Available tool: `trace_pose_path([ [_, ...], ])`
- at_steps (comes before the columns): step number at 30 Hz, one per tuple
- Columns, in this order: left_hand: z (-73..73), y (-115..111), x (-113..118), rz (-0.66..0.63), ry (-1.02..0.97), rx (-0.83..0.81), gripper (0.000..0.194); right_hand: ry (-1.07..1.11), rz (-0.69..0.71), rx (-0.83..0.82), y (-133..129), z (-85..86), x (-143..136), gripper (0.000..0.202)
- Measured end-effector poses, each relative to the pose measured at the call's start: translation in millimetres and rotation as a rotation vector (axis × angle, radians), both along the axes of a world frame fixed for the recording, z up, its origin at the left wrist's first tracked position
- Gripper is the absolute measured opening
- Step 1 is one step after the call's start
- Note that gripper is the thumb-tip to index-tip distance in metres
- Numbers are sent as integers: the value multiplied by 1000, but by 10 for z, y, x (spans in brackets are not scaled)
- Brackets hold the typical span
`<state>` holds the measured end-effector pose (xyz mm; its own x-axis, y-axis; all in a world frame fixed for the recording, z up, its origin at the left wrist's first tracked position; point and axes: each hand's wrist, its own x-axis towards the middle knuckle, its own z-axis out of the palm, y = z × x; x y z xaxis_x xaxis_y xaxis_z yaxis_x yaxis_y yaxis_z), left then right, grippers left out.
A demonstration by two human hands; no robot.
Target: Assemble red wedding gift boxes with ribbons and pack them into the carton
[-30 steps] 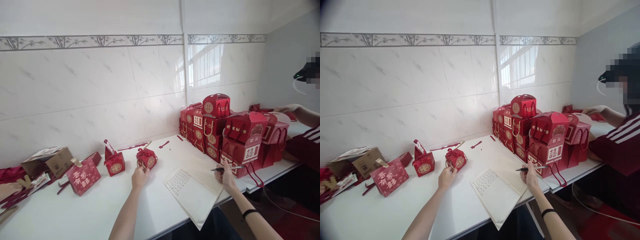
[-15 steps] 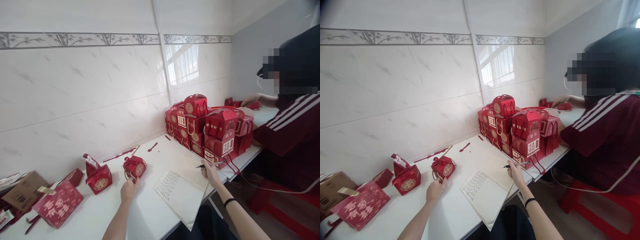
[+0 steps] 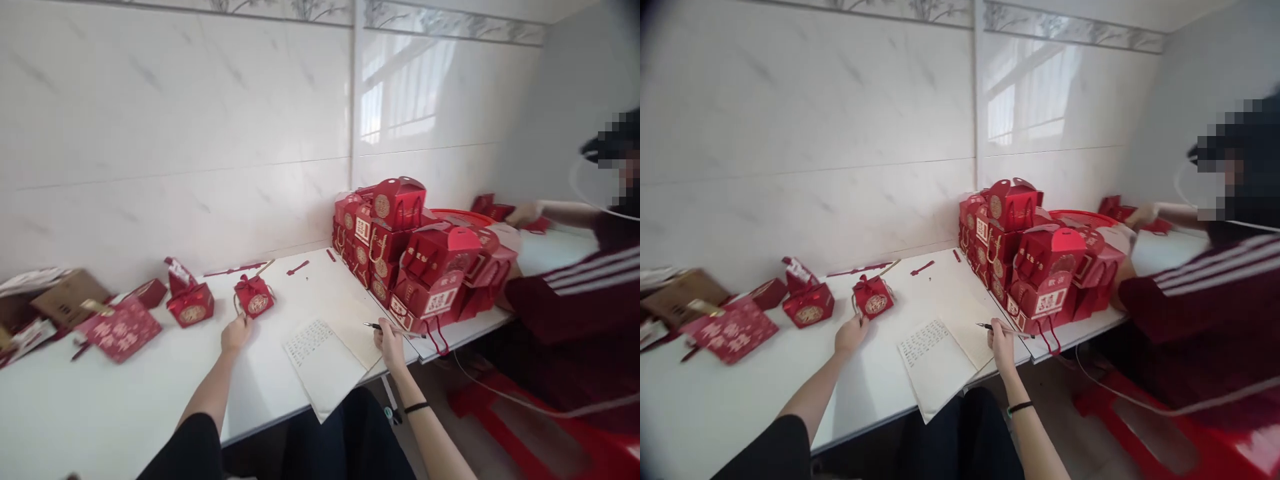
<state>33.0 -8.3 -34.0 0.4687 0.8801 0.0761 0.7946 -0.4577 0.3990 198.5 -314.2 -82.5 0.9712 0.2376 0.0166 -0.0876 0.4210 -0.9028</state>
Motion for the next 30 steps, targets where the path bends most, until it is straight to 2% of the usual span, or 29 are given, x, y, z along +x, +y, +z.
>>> trace_pose_path([
  [3, -41, -47, -24, 164, -120, -29, 19, -15, 81, -33, -64, -15, -24, 45],
  [5, -74, -73, -33, 281, -209, -27, 24, -23, 130, -37, -114, -40, -12, 46],
  [9, -143, -154, 64, 504, -372, 15, 47, 19, 163, -34, -184, -96, 33, 44],
  [13, -218, -325, 361, 650, -489, 58, 75, 79, 173, -26, -209, -108, 35, 43],
  [18, -252, -525, 847, 726, -597, 89, 96, 109, 154, -50, -214, -151, 50, 44],
  [23, -176, -499, 1158, 812, -702, -40, 108, -3, 218, -56, -216, -195, 83, 45],
  [26, -106, -422, 1158, 801, -717, -83, 106, -26, 216, -50, -209, -157, 62, 45],
  [30, -28, -353, 928, 717, -739, -136, 96, 23, 176, -29, -181, -70, 13, 45],
])
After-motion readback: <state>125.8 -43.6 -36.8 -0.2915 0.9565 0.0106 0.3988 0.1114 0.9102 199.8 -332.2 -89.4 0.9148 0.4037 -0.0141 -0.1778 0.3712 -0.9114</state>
